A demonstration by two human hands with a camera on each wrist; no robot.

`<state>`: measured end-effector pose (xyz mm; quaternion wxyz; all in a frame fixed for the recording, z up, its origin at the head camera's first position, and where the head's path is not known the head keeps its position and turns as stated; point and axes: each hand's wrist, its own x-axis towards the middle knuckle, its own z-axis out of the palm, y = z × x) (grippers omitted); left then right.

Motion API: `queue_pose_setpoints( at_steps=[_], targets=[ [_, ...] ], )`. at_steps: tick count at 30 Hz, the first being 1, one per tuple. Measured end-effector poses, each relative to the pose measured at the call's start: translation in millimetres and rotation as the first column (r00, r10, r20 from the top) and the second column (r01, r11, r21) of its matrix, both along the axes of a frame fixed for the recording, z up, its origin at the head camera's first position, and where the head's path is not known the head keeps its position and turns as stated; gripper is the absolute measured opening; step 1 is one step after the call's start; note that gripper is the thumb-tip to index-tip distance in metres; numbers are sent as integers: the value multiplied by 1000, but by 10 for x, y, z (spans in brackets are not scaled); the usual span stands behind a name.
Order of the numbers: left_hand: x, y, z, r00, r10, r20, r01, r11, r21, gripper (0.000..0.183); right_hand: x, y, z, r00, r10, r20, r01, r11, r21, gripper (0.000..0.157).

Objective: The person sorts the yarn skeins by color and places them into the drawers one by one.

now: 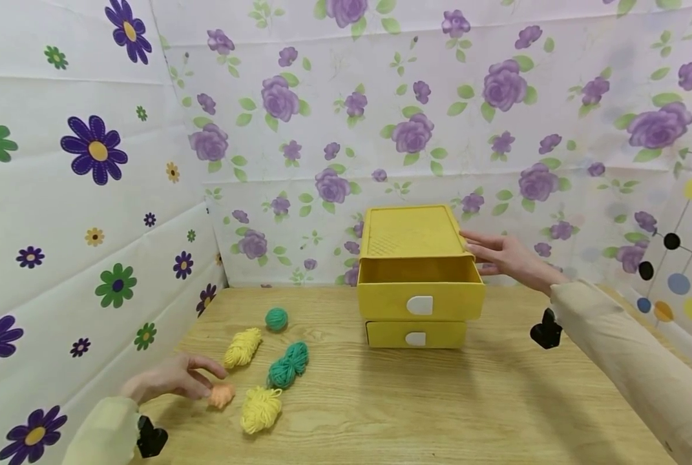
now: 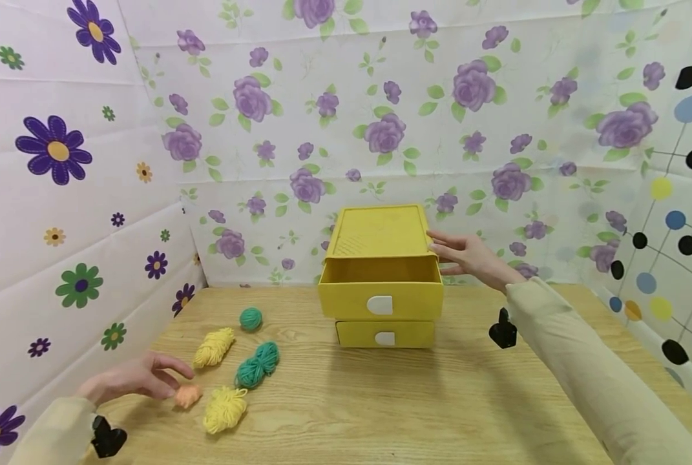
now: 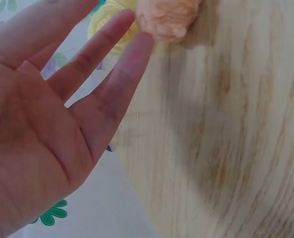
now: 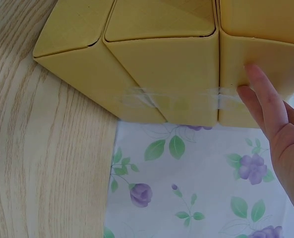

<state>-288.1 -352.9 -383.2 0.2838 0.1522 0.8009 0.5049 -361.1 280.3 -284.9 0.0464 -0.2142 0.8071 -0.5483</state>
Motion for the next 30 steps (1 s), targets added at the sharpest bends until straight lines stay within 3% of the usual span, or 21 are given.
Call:
queue_pose_setpoints(
  at_steps=[8,18,30],
  targets=[
    [-8,45,-61,999,17,-29,-18,1000,-23,38,-1,-5,-2,1000,-4,6,5,1000,-24,57],
    [-30,138,-129,996,70,-63,-78,989,-129,34,2,2,-6,1000,13,17,-12,999,-35,58],
    [-30,135,-124,991,74,-111,-88,988,-129,37,9,7,-5,1000,9,14,-8,999,-42,58]
  ],
)
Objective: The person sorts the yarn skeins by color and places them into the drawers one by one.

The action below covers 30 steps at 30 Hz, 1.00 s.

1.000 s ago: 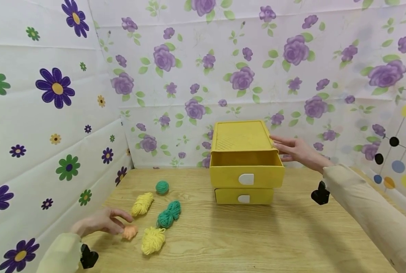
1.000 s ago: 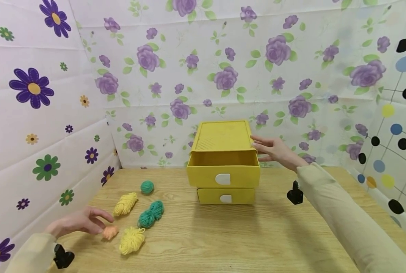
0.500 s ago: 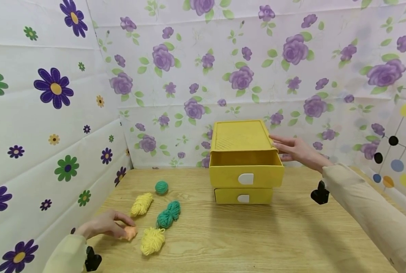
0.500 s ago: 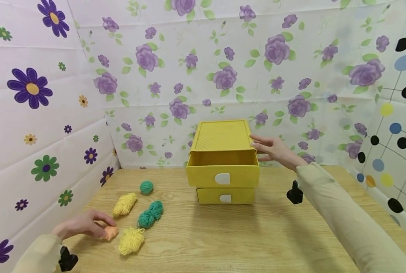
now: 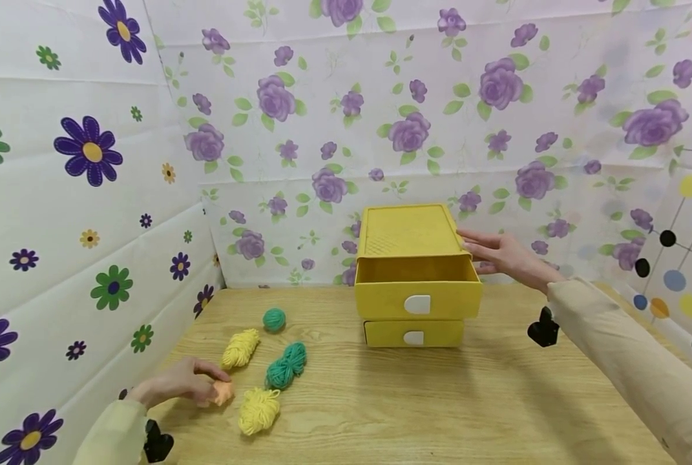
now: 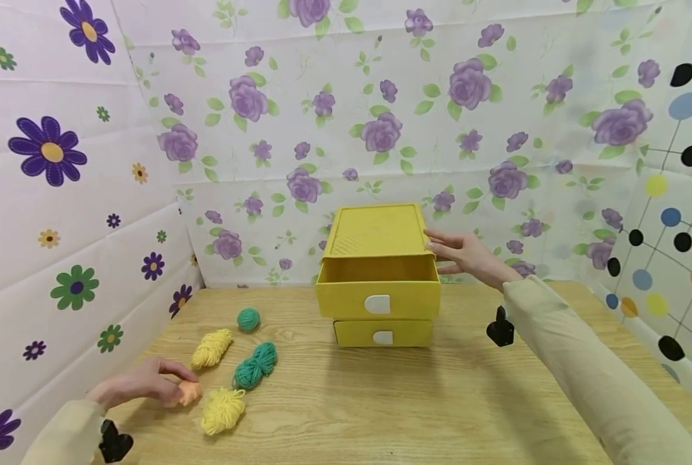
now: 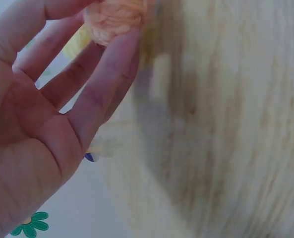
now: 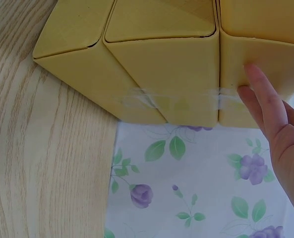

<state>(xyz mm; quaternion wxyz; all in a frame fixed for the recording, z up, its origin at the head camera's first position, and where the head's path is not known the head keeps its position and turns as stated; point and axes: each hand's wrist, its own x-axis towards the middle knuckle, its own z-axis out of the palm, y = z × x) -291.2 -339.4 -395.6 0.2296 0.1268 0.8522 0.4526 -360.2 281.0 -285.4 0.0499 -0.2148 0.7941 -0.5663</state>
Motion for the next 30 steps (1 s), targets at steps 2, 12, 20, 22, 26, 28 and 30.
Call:
queue_pose_setpoints(
  at_steps=[2,12,20,22,26,28,30],
  targets=[
    [-11,-12,36,1000,-1,-12,1,1000,6,37,-5,2,5,1000,2,-1,-2,1000,3,58],
    [-54,61,271,997,-6,-72,8,999,31,34,5,-7,9,1000,18,-1,-18,1000,11,60],
    [-144,246,401,993,-12,-119,13,1000,2,33,21,-11,1,1000,14,-2,-14,1000,21,58],
    [-176,293,421,991,-8,-131,7,1000,-8,33,23,-13,-2,1000,12,-6,-12,1000,28,59],
    [-233,395,471,986,-22,-168,18,999,-30,33,15,-9,-5,1000,13,-14,-13,999,37,58],
    [-268,457,500,982,-46,-181,44,999,-15,33,9,-6,-5,1000,10,-19,-10,999,43,58],
    [-304,518,532,978,-71,-194,74,997,7,33,3,-8,-4,1000,-1,-25,2,999,47,58]
  ],
)
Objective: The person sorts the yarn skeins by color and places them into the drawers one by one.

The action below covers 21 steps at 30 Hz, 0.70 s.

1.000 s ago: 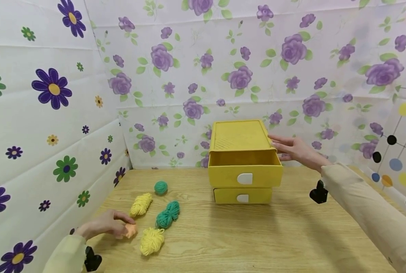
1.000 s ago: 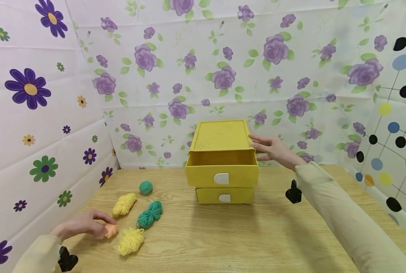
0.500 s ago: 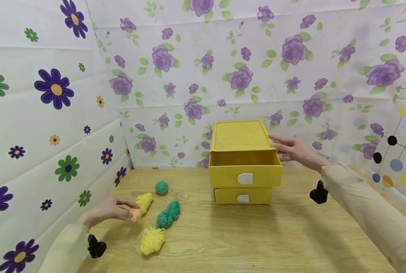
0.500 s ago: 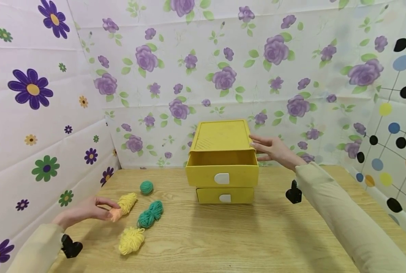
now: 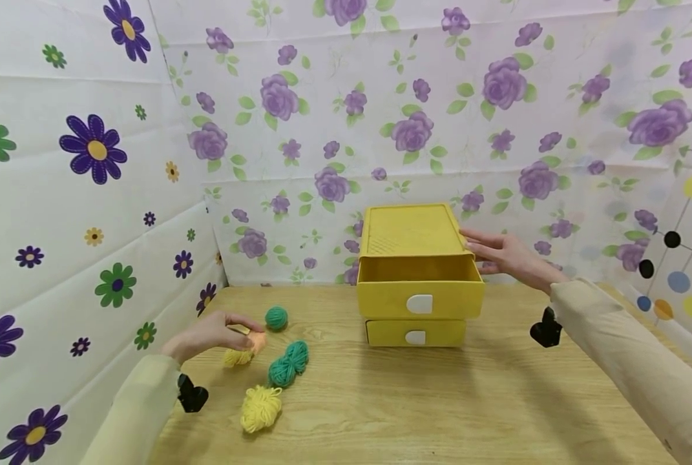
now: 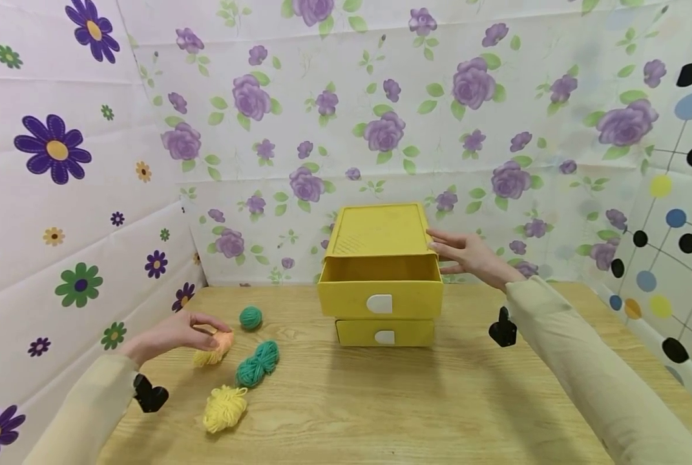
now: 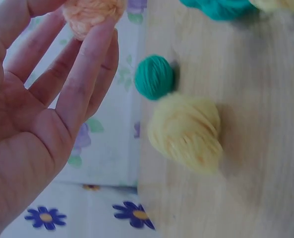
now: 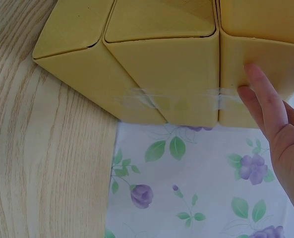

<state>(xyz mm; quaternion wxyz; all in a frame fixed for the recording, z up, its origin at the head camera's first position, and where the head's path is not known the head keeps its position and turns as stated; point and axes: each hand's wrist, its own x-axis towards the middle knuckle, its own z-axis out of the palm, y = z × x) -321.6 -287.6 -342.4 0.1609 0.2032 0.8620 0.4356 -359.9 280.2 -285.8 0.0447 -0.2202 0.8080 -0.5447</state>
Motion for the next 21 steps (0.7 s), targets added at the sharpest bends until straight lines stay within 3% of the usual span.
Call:
queue_pose_setpoints(
  at_steps=[7,12,21],
  targets=[
    [-32,137,124,999,-45,-26,46,999,17,31,-49,-85,-3,999,42,7,-42,999,-7,58],
    [-97,303,209,998,-50,-28,51,999,20,32,-62,-75,-11,1000,19,10,-19,1000,-21,57],
    [-223,696,483,997,-69,-16,70,995,72,33,-16,5,-2,1000,-1,10,1,1000,-4,59]
  ],
)
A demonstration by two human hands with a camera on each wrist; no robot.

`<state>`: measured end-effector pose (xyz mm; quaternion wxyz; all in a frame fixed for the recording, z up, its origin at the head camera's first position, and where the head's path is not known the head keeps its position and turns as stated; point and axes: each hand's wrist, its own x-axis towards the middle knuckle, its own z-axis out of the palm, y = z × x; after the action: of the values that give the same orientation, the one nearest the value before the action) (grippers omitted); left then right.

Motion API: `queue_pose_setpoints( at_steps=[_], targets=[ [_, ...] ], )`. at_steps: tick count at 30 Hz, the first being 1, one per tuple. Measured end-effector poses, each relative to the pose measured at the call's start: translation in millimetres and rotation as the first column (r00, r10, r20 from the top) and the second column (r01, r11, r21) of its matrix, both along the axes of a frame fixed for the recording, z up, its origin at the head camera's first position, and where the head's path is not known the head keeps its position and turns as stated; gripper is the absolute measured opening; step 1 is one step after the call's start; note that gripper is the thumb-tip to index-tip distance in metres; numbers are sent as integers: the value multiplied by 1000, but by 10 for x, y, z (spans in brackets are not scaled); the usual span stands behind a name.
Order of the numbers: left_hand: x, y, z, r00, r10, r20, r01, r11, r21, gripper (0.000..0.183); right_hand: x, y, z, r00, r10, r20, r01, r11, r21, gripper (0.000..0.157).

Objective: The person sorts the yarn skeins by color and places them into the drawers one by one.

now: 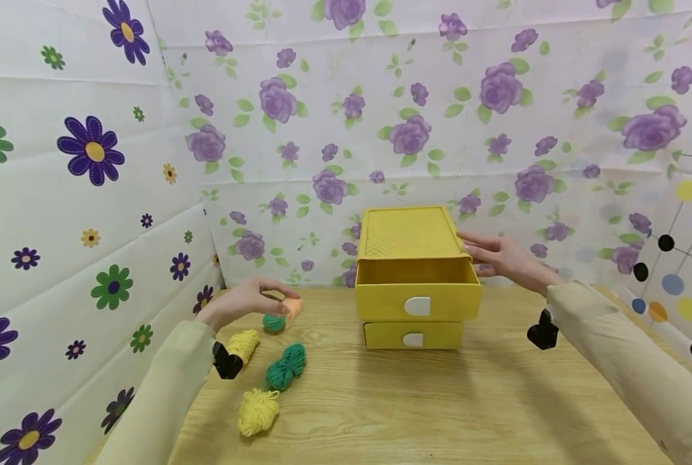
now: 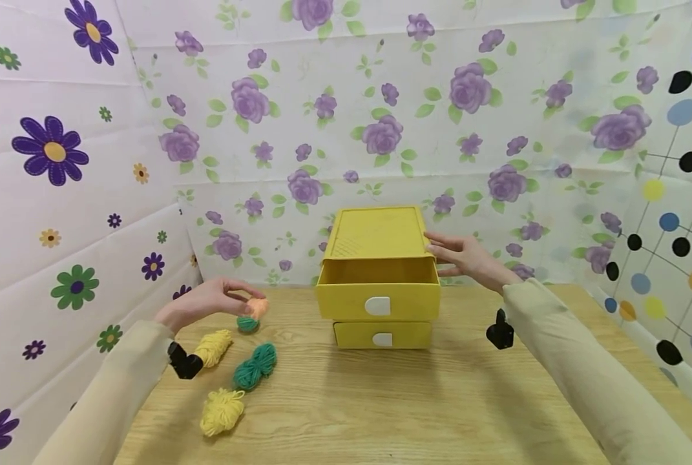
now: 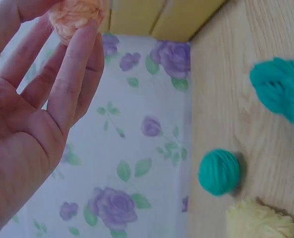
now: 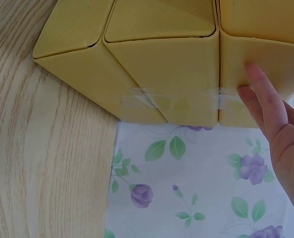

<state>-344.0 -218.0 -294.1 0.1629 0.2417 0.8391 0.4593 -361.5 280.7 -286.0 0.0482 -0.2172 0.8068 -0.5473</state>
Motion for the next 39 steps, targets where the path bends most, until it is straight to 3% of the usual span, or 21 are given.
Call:
queue_pose_setpoints(
  at_steps=[7,20,31,39],
  targets=[
    [-41,226,214,999,-27,-46,29,999,22,34,23,9,-4,1000,1,0,-1,1000,3,58],
    [-90,625,514,995,0,-104,12,994,107,34,29,5,4,1000,-9,-1,9,1000,-2,60],
    [-86,918,597,992,-5,-125,20,993,117,31,17,18,-21,1000,-6,5,6,1000,-9,60],
    [-94,1245,633,987,-22,-159,46,987,152,30,-8,12,-12,1000,3,-5,-3,1000,-5,59]
  ],
)
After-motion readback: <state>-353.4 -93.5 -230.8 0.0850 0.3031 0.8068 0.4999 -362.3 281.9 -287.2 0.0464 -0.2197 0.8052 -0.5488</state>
